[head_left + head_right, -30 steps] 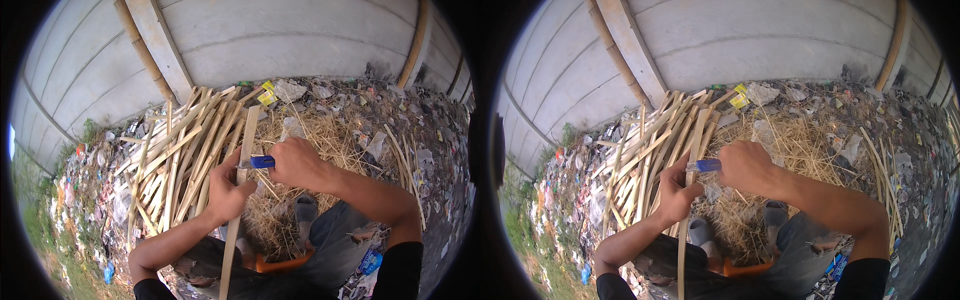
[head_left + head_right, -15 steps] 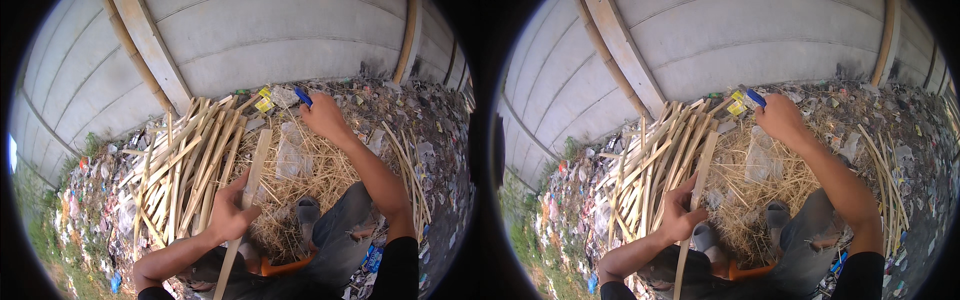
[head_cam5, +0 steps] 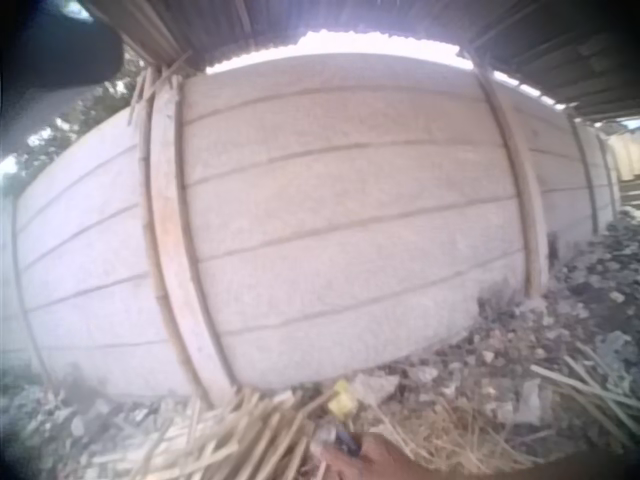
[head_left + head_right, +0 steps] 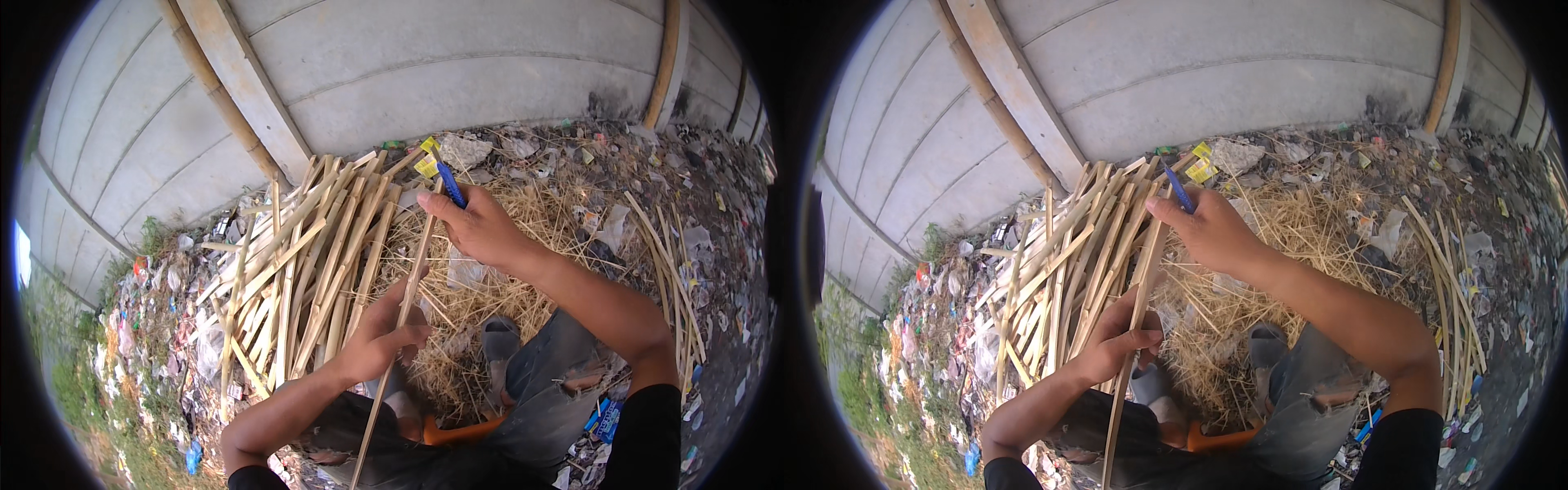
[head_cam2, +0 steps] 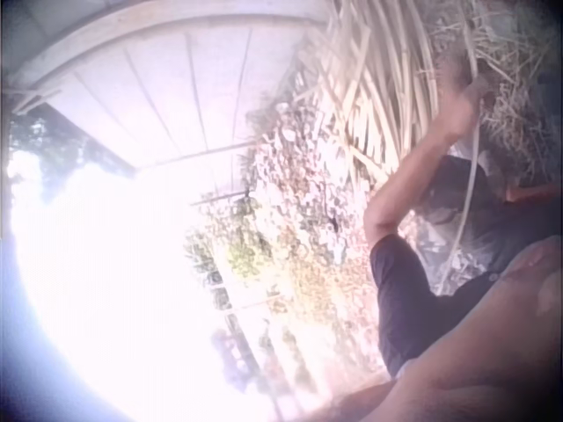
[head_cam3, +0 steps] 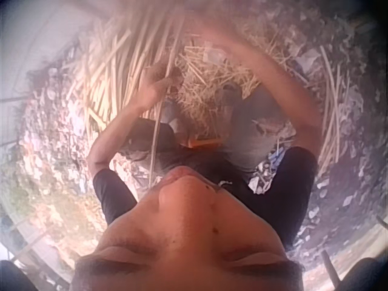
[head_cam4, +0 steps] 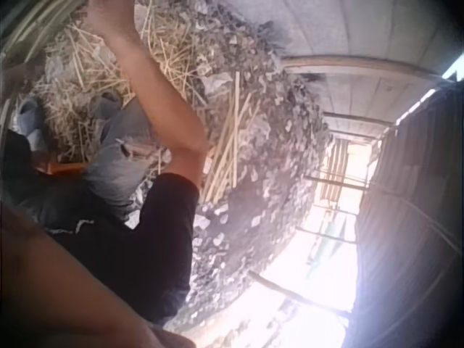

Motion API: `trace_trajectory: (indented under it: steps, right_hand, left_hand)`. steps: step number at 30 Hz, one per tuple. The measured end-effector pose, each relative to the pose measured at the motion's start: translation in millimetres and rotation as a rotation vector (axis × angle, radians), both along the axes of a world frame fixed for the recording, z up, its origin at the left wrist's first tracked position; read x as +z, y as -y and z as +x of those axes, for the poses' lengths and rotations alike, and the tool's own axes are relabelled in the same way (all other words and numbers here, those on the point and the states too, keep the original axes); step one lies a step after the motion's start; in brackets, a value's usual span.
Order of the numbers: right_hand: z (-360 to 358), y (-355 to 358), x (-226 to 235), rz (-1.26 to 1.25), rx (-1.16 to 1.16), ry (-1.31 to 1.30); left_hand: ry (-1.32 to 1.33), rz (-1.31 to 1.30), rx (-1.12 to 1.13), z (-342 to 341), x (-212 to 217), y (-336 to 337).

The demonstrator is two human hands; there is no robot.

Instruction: The person sits on the ground and uses a knife to split long bamboo poles into thin strips. They hold the bamboo with one hand and carefully guide the knife along the length of the pole to create uniform strips, which are then placed in a pile.

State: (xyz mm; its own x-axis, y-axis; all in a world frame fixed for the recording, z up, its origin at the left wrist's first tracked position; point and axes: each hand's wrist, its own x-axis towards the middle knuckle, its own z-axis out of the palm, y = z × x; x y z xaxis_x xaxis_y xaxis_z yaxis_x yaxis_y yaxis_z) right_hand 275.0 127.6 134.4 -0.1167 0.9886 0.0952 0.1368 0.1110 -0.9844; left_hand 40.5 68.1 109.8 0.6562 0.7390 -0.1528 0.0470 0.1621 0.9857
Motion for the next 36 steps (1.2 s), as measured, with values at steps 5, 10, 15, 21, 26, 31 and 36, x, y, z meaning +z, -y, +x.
trace_trajectory:
  steps: [5,10,15,21,26,31,36]
  right_hand:
    - [23,2,5,0.285,-0.194,0.243]
    - [36,22,16,0.296,-0.124,0.327]
    - [37,29,14,0.400,-0.152,0.564]
    - [35,23,9,0.385,-0.170,0.686]
    - [36,19,14,0.330,-0.193,0.752]
    - [32,21,4,0.380,-0.145,0.768]
    - [32,19,9,0.256,-0.100,0.731]
  left_hand:
    - [0.001,-0.116,0.024,0,-1,20]
    - [0.051,-0.126,0.041,-14,-13,20]
    - [-0.044,-0.090,0.069,-10,-9,20]
    - [-0.170,0.052,0.056,-4,-12,23]
    - [-0.262,0.201,0.022,-5,-18,24]
    - [-0.301,0.305,0.029,-6,-23,22]
    - [-0.291,0.240,0.040,-8,-18,23]
